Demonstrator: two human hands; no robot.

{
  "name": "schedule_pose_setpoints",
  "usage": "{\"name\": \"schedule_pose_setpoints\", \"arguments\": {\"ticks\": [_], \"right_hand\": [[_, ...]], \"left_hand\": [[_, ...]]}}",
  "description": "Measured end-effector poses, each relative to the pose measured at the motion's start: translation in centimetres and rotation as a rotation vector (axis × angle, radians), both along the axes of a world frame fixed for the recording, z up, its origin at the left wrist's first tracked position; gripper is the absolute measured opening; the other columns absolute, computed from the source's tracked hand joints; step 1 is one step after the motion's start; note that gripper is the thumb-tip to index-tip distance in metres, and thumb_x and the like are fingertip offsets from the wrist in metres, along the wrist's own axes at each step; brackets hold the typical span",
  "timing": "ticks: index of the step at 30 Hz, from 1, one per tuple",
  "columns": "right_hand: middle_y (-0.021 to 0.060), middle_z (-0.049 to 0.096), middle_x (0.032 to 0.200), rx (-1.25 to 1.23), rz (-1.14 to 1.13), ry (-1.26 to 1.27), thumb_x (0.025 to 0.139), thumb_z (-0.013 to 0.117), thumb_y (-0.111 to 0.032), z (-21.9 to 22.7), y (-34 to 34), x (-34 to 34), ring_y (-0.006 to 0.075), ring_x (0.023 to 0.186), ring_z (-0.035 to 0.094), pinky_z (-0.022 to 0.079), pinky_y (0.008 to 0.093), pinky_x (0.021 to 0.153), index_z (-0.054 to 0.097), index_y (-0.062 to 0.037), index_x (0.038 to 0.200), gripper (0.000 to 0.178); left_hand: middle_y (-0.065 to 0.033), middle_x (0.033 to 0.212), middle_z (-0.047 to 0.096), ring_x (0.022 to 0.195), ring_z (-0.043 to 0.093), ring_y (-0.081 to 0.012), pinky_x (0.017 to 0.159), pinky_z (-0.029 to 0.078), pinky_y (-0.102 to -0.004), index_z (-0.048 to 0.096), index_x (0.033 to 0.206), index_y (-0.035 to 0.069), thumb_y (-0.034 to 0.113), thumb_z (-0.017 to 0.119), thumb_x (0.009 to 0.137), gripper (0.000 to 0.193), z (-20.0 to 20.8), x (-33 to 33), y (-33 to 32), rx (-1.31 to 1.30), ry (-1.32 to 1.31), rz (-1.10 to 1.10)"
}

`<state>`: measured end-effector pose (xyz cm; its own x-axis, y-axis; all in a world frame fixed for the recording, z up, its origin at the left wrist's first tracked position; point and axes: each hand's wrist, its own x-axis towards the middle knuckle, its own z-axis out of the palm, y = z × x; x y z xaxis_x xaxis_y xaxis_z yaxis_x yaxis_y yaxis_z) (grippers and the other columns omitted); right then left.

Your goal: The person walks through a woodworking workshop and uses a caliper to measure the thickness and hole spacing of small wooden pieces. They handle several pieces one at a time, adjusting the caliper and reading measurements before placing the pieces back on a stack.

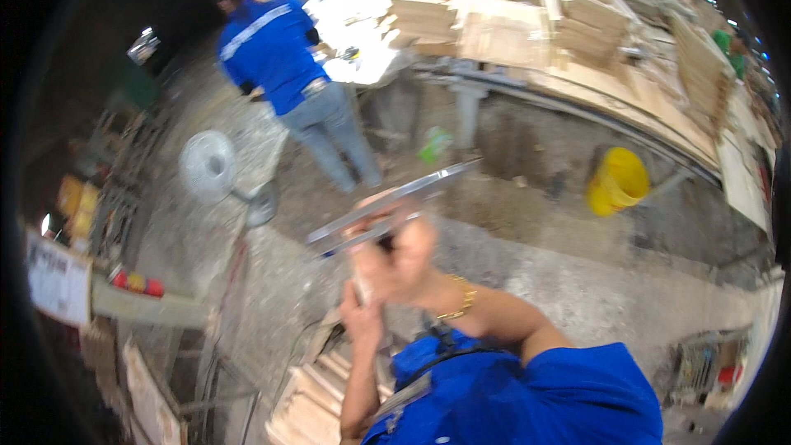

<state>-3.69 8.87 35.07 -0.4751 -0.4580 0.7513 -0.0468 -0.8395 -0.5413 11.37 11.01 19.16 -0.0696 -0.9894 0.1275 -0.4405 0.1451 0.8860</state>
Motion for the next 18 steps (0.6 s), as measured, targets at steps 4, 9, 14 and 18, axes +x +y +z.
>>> {"name": "schedule_pose_setpoints", "arguments": {"ticks": [4, 9, 14, 18], "right_hand": [[0.002, 0.038, 0.051, 0.066, -0.013, 0.015, 0.074, 0.061, -0.007, -0.2, -0.2, 0.5, 0.0096, 0.04, 0.037, 0.031, 0.0275, 0.039, 0.05, -0.0003, 0.095, 0.025], [0.0003, 0.038, 0.05, 0.043, -0.003, -0.077, 0.077, 0.059, -0.006, -0.1, -0.6, 0.8, 0.0063, 0.042, 0.034, 0.029, 0.0259, 0.039, 0.046, 0.0002, 0.092, 0.02], [-0.0024, 0.039, 0.052, 0.148, 0.127, -0.117, 0.082, 0.061, -0.011, -0.5, -0.4, 0.8, 0.0032, 0.045, 0.032, 0.027, 0.0226, 0.04, 0.044, -0.0006, 0.088, 0.021], [-0.0028, 0.042, 0.054, 0.09, 0.034, -0.093, 0.085, 0.06, -0.013, -0.6, -0.3, 0.6, 0.0032, 0.049, 0.034, 0.027, 0.0228, 0.042, 0.049, 0.0026, 0.088, 0.019]], "left_hand": [[-0.0056, 0.072, 0.057, 0.062, 0.051, -0.0148, 0.056, 0.042, -0.0297, 0.055, 0.092, -0.003, 0.023, 0.058, 0.083, 0.027, -0.4, -0.4, 0.1, 0.019, 0.229, -0.053], [-0.0018, 0.068, 0.05, 0.056, 0.048, -0.0098, 0.049, 0.039, -0.024, 0.05, 0.099, 0.0, 0.035, 0.056, 0.089, 0.037, 0.7, -1.6, -0.1, -0.01, 0.297, -0.119], [-0.0019, 0.066, 0.048, 0.054, 0.047, -0.01, 0.046, 0.039, -0.0243, 0.049, 0.1, 0.001, 0.039, 0.055, 0.089, 0.04, 0.6, -2.0, -0.3, -0.022, 0.32, -0.15], [-0.0015, 0.066, 0.048, 0.054, 0.047, -0.0097, 0.046, 0.039, -0.0241, 0.05, 0.099, 0.001, 0.039, 0.055, 0.089, 0.04, 0.8, -2.3, -0.4, -0.062, 0.328, -0.177]]}}
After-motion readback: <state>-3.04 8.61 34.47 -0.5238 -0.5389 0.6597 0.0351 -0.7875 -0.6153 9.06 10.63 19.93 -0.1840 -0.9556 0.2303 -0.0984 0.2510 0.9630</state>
